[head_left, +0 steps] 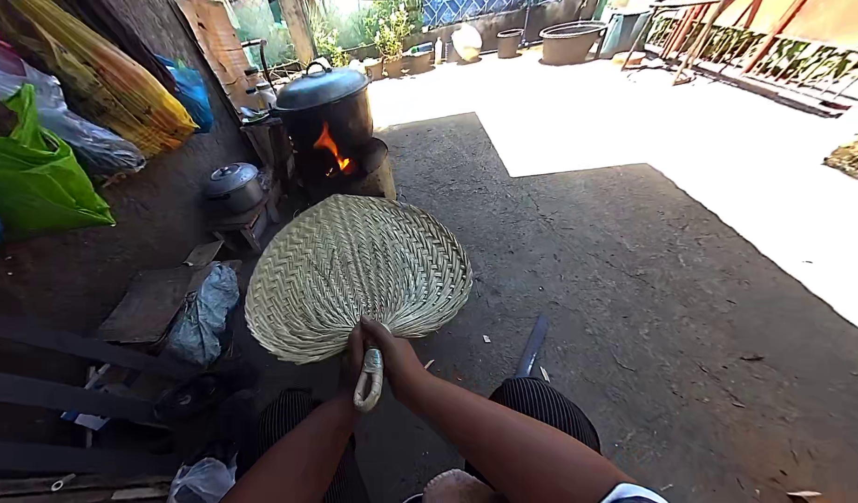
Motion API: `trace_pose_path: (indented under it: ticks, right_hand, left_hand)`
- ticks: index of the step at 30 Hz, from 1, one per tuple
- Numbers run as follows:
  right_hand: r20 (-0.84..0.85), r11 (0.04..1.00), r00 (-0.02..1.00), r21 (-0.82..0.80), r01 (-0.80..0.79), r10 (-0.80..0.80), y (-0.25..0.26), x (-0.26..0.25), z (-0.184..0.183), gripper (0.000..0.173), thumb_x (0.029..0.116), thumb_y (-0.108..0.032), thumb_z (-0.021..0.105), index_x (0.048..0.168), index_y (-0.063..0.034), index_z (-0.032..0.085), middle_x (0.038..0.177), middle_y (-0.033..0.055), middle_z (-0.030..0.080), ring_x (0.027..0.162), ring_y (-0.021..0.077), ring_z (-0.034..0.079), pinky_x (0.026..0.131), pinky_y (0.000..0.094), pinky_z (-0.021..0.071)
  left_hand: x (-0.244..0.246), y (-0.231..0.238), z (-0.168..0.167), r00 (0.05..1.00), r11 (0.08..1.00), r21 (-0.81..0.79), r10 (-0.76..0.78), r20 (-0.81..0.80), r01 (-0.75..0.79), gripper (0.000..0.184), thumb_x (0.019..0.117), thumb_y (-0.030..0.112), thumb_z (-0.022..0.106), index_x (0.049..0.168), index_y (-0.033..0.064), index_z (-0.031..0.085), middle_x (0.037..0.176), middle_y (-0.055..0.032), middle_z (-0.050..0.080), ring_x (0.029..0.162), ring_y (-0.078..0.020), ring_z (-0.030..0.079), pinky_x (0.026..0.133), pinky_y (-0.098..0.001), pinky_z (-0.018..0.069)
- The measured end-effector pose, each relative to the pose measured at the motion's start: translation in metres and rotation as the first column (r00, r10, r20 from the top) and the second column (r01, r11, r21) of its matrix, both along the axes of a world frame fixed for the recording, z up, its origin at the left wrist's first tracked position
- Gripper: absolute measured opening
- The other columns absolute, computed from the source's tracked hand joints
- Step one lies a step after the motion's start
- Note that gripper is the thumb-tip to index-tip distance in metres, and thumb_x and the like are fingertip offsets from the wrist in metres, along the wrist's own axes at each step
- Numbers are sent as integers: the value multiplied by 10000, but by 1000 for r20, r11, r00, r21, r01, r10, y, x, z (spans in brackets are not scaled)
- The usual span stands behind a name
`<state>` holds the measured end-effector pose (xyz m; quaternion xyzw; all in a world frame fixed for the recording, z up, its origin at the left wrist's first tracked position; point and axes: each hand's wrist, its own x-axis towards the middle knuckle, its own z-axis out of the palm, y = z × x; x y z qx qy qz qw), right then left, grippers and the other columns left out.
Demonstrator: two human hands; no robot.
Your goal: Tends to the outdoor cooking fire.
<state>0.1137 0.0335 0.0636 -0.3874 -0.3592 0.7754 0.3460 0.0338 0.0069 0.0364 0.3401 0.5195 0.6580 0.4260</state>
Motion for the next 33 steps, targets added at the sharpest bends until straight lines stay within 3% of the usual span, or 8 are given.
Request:
trace_pose_path:
  ticks: [3,6,9,14,16,21,26,33]
  right_hand:
    - [-40,993,999,-117,7,-12,6,-2,-10,413,1069,-429,510,1076,-46,666,889,67,694,823,143,681,769,342,566]
    - [33,993,999,-117,-6,10,4,-4,-7,459,1066,-470,502,973,-51,665,783,51,653,691,134,633,657,333,537]
    - [12,999,1000,41,-26,26,-3,1,6,371,1073,-366,527,1060,-27,677,879,47,690,832,102,666,812,323,550]
    - [1,998,999,-56,-33,34,3,-7,-7,427,1071,-432,511,1004,-43,673,822,50,685,750,122,668,708,323,556]
    - [52,999,998,-38,-34,36,-1,-10,-5,442,1073,-448,494,1005,-50,675,825,44,678,760,122,661,726,333,553]
    - [-76,986,994,143,87,-77,-15,-16,2,279,1068,-253,534,1059,-13,675,893,39,716,873,60,687,857,264,561]
    - [14,998,1000,-67,-22,23,-13,-29,-9,501,1084,-472,448,844,-82,652,652,-1,576,561,75,540,563,248,465]
    - [-3,997,998,-44,-68,68,-11,-38,-8,489,1089,-464,434,896,-86,678,701,5,629,584,78,573,567,249,479]
  left_hand:
    - [-2,7,-7,995,995,-97,-24,98,34,401,1108,257,281,968,97,621,755,31,630,692,-22,616,649,-204,536]
    - [-4,-4,-18,995,997,-80,-7,-103,-2,322,1109,236,369,1128,35,620,847,-9,610,726,-25,577,677,-199,501]
    - [1,-6,-1,999,999,36,39,-11,-39,336,1108,217,306,1115,66,606,874,47,655,809,26,629,763,-169,535]
    - [-8,0,-1,993,994,-109,-16,116,29,434,1118,266,259,897,120,602,654,37,587,550,-23,554,506,-192,477]
    - [-13,-6,-3,997,996,-87,-23,67,29,371,1117,241,307,1022,76,624,762,38,621,665,1,599,624,-179,521]
    - [-17,-18,22,997,998,-32,-60,45,61,398,1111,192,250,1020,89,623,816,57,658,774,17,633,740,-173,540]
    - [-33,-11,22,964,945,-297,-59,258,138,472,1125,309,285,770,140,547,545,21,509,427,-54,480,400,-201,415]
    - [-41,-13,30,953,956,-255,-61,297,141,503,1125,292,219,760,146,533,521,34,490,396,-46,450,376,-193,393]
